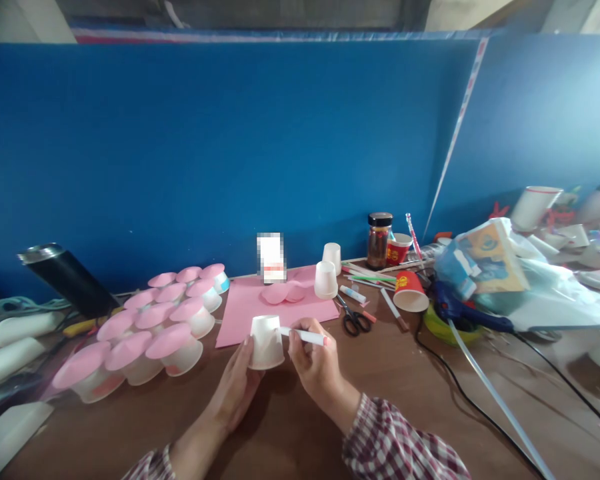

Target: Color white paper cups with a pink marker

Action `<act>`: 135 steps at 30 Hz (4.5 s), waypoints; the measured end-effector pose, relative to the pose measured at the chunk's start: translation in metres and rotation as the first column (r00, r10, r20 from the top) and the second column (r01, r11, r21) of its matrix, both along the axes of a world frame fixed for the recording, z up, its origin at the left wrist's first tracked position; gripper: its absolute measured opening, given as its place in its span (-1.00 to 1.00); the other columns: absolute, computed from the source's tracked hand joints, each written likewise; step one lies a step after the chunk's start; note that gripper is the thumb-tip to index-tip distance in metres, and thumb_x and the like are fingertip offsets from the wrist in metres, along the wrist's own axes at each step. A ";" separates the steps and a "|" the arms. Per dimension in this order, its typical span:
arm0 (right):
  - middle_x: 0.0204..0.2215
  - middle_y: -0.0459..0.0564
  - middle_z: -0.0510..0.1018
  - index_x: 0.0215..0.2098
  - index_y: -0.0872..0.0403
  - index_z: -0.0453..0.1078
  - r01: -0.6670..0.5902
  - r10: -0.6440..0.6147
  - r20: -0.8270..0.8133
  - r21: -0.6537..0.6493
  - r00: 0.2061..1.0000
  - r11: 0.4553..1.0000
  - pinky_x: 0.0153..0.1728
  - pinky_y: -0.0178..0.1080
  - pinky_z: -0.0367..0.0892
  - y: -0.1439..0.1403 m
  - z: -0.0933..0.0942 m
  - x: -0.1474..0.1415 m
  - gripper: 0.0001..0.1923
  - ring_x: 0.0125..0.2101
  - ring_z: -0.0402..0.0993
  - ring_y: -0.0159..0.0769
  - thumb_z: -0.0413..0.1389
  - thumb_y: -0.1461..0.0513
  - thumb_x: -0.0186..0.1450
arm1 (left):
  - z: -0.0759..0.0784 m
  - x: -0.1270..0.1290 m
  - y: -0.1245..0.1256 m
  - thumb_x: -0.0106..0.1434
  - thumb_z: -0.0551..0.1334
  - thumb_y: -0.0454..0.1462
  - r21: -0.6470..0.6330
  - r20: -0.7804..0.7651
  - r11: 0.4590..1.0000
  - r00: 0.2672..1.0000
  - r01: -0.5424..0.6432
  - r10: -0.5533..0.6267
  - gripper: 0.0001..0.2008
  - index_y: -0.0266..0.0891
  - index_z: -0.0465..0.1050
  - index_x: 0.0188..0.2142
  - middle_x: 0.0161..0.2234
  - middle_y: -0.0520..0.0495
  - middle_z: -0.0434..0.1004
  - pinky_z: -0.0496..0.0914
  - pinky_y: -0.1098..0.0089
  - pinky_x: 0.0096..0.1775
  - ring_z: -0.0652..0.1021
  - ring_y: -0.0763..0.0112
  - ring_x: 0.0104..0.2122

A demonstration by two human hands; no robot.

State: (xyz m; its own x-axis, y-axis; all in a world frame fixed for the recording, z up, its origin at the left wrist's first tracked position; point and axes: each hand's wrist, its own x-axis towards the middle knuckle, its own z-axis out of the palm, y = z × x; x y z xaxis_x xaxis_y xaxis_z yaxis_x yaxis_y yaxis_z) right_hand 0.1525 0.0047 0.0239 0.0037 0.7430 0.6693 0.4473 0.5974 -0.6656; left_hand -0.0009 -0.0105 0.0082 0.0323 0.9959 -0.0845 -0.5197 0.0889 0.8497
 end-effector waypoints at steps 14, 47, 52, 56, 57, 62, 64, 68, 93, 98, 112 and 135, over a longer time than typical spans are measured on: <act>-0.52 -0.07 0.43 -0.35 0.08 0.30 -0.021 0.020 -0.018 -0.040 1.000 0.999 -0.51 -0.38 0.33 0.000 -0.002 0.000 -0.92 -0.53 0.39 -0.37 0.00 0.26 0.29 | 0.001 0.001 0.001 0.22 0.13 -0.03 0.002 -0.022 1.000 1.000 -0.015 0.015 -0.58 -0.27 0.42 -0.07 0.00 -0.23 0.45 0.31 0.24 -0.03 0.44 0.15 -0.03; -0.53 -0.10 0.40 -0.34 0.09 0.29 -0.039 0.036 -0.061 -0.057 0.998 0.998 -0.52 -0.40 0.30 -0.001 -0.002 0.000 -0.93 -0.57 0.34 -0.42 0.00 0.27 0.29 | 0.001 0.000 0.001 0.21 0.15 -0.05 -0.011 0.027 1.000 1.000 0.007 -0.007 -0.58 -0.30 0.45 -0.08 -0.03 -0.23 0.48 0.28 0.23 -0.01 0.46 0.17 -0.06; -0.50 -0.07 0.43 -0.32 0.09 0.29 -0.068 0.060 -0.100 -0.083 0.993 0.994 -0.51 -0.39 0.33 -0.002 -0.005 -0.001 -0.95 -0.54 0.38 -0.39 0.01 0.27 0.29 | 0.002 0.001 0.000 0.22 0.15 -0.05 -0.023 0.025 1.000 1.000 0.014 -0.013 -0.57 -0.30 0.44 -0.05 -0.03 -0.23 0.48 0.28 0.24 -0.02 0.47 0.18 -0.08; -0.51 -0.07 0.43 -0.29 0.08 0.28 -0.118 0.098 -0.170 -0.114 0.980 0.986 -0.50 -0.38 0.36 -0.002 -0.007 -0.002 -0.94 -0.53 0.41 -0.38 0.00 0.25 0.31 | 0.002 0.000 0.000 0.20 0.16 -0.04 -0.021 0.035 1.000 0.999 0.022 -0.021 -0.56 -0.28 0.44 -0.04 -0.03 -0.21 0.48 0.29 0.24 -0.03 0.48 0.18 -0.09; -0.52 -0.08 0.43 -0.29 0.08 0.28 -0.128 0.102 -0.199 -0.125 0.975 0.984 -0.51 -0.39 0.36 -0.002 -0.008 -0.003 -0.93 -0.54 0.40 -0.39 0.00 0.24 0.32 | 0.001 0.000 0.001 0.20 0.16 -0.05 -0.019 0.047 1.000 0.999 0.023 -0.022 -0.56 -0.27 0.44 -0.04 -0.03 -0.21 0.48 0.29 0.25 -0.03 0.48 0.18 -0.09; -0.53 -0.08 0.43 -0.29 0.08 0.27 -0.119 0.075 -0.297 -0.132 0.952 0.984 -0.53 -0.40 0.34 0.000 -0.009 -0.005 -0.90 -0.54 0.40 -0.40 -0.02 0.21 0.34 | 0.001 -0.002 0.003 0.23 0.14 -0.04 -0.052 0.128 0.998 0.991 0.032 -0.025 -0.57 -0.28 0.42 -0.04 -0.06 -0.19 0.51 0.30 0.27 -0.05 0.49 0.23 -0.11; -0.53 -0.09 0.42 -0.28 0.08 0.27 -0.138 0.096 -0.282 -0.132 0.954 0.982 -0.51 -0.39 0.36 -0.001 -0.009 -0.006 -0.91 -0.53 0.41 -0.39 -0.02 0.22 0.34 | 0.001 -0.002 0.003 0.24 0.13 -0.05 -0.057 0.144 0.998 0.989 0.035 -0.026 -0.58 -0.28 0.43 -0.05 -0.09 -0.17 0.52 0.30 0.29 -0.05 0.49 0.26 -0.13; -0.47 -0.05 0.46 -0.27 0.07 0.29 -0.164 0.143 -0.169 -0.115 0.975 0.980 -0.46 -0.37 0.38 -0.007 -0.009 -0.007 -0.93 -0.48 0.44 -0.36 0.01 0.24 0.31 | 0.000 -0.001 0.004 0.24 0.12 -0.05 -0.032 0.149 0.999 0.988 0.035 -0.029 -0.61 -0.30 0.45 -0.11 -0.15 -0.16 0.54 0.30 0.29 -0.07 0.50 0.27 -0.17; -0.46 -0.05 0.47 -0.27 0.09 0.34 -0.160 0.159 0.027 0.018 0.987 0.987 -0.43 -0.32 0.34 -0.013 0.003 -0.008 -0.92 -0.48 0.42 -0.35 0.03 0.29 0.27 | -0.002 -0.001 0.001 0.21 0.19 -0.11 0.000 0.167 1.000 0.986 -0.007 0.007 -0.73 -0.28 0.45 -0.24 -0.26 -0.07 0.49 0.30 0.37 -0.15 0.44 0.39 -0.26; -0.45 -0.04 0.48 -0.25 0.08 0.33 -0.153 0.152 0.037 0.024 0.988 0.988 -0.41 -0.32 0.36 -0.013 0.002 -0.009 -0.92 -0.47 0.43 -0.35 0.02 0.28 0.28 | -0.003 -0.001 0.001 0.22 0.17 -0.10 0.006 0.166 1.000 0.986 -0.007 0.006 -0.74 -0.24 0.46 -0.25 -0.26 -0.03 0.51 0.29 0.36 -0.12 0.45 0.42 -0.26; -0.47 -0.06 0.46 -0.26 0.08 0.32 -0.139 0.138 0.052 0.017 0.989 0.990 -0.45 -0.33 0.33 -0.013 0.002 -0.009 -0.92 -0.50 0.39 -0.37 0.01 0.29 0.29 | -0.002 -0.001 0.002 0.19 0.20 -0.08 0.003 0.126 1.000 0.992 -0.027 0.027 -0.72 -0.25 0.47 -0.26 -0.26 -0.06 0.52 0.30 0.34 -0.12 0.46 0.35 -0.24; -0.50 -0.06 0.46 -0.28 0.08 0.32 -0.081 0.082 0.027 -0.024 0.996 0.996 -0.49 -0.39 0.33 -0.010 -0.001 -0.006 -0.93 -0.54 0.41 -0.39 0.02 0.26 0.29 | 0.000 -0.001 0.002 0.17 0.20 -0.04 -0.001 0.086 0.999 0.995 -0.041 0.040 -0.65 -0.25 0.48 -0.19 -0.16 -0.12 0.54 0.32 0.31 -0.11 0.48 0.28 -0.18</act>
